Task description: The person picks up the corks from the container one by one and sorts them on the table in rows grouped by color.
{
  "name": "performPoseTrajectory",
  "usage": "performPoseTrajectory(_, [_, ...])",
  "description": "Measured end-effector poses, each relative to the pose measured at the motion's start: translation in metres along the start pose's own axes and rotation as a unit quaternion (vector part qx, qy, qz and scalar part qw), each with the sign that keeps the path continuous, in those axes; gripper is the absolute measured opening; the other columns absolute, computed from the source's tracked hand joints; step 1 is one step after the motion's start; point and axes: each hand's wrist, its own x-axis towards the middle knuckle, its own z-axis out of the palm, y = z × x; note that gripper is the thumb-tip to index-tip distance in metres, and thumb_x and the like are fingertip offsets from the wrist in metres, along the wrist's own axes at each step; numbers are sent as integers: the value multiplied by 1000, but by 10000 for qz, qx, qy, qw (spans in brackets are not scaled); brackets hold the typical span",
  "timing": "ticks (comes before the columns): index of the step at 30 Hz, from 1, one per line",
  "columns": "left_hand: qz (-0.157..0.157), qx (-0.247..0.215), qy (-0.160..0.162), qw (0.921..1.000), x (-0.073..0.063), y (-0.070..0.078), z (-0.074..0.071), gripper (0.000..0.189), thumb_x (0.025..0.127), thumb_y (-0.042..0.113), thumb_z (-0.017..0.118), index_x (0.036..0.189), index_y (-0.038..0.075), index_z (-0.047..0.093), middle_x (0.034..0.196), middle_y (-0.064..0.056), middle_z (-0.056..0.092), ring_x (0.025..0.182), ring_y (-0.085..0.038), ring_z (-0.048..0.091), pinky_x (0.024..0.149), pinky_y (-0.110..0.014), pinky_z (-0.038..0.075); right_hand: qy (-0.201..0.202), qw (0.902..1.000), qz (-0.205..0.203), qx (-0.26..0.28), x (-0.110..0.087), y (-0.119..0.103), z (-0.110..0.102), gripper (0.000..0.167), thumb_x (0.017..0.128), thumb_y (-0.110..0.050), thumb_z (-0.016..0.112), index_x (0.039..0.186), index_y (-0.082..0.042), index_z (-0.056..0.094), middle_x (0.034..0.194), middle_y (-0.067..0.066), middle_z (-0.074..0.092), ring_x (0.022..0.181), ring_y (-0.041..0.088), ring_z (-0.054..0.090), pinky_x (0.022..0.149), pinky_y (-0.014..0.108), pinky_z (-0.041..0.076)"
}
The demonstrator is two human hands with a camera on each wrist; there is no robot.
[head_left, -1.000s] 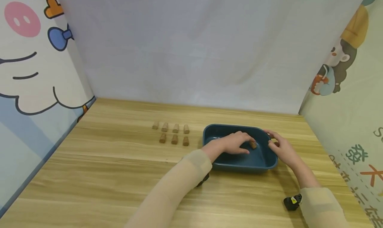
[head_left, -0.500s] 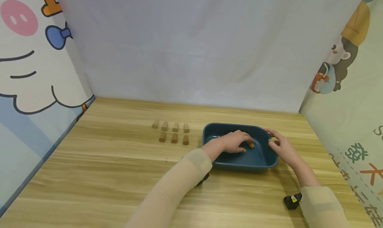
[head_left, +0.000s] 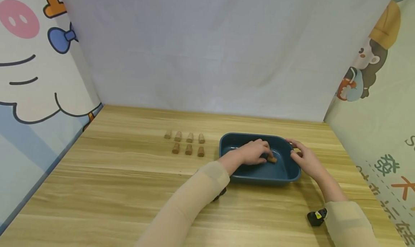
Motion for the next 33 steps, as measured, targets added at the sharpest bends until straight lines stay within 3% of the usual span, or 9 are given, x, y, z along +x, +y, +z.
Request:
performPoseTrajectory(8, [21, -216, -55, 9997, 1, 2, 3, 25, 94, 24, 59, 119, 25, 60, 123, 6, 55, 115, -13, 47, 97, -26, 41, 26, 10000, -28, 57, -1, -3, 0, 46, 98, -13, 42, 143, -4, 36, 128, 30, 46, 91, 33, 63, 66, 26, 47])
performPoseTrajectory(21, [32, 151, 202, 9997, 5, 8, 6, 15, 93, 24, 61, 108, 25, 61, 109, 6, 56, 103, -10, 53, 86, -23, 46, -98, 9998, 19, 166, 0, -1, 0, 48, 99, -14, 40, 145, -4, 33, 132, 32, 41, 93, 36, 62, 66, 26, 48])
performPoseTrajectory(28, [-5, -255, 254, 9994, 5, 6, 8, 11, 93, 22, 60, 104, 23, 61, 108, 4, 56, 99, -9, 55, 83, -20, 46, -91, 9999, 8, 116, -1, -3, -1, 47, 99, -14, 40, 145, -4, 33, 131, 32, 42, 98, 39, 61, 69, 27, 49])
performPoseTrajectory(33, [-13, -673, 484, 9966, 2, 1, 4, 13, 93, 21, 61, 106, 20, 61, 107, 3, 56, 100, -8, 55, 85, -18, 44, -21, 10000, -16, 14, -2, -5, -2, 47, 98, -13, 42, 143, -3, 35, 128, 31, 46, 90, 32, 62, 67, 24, 47])
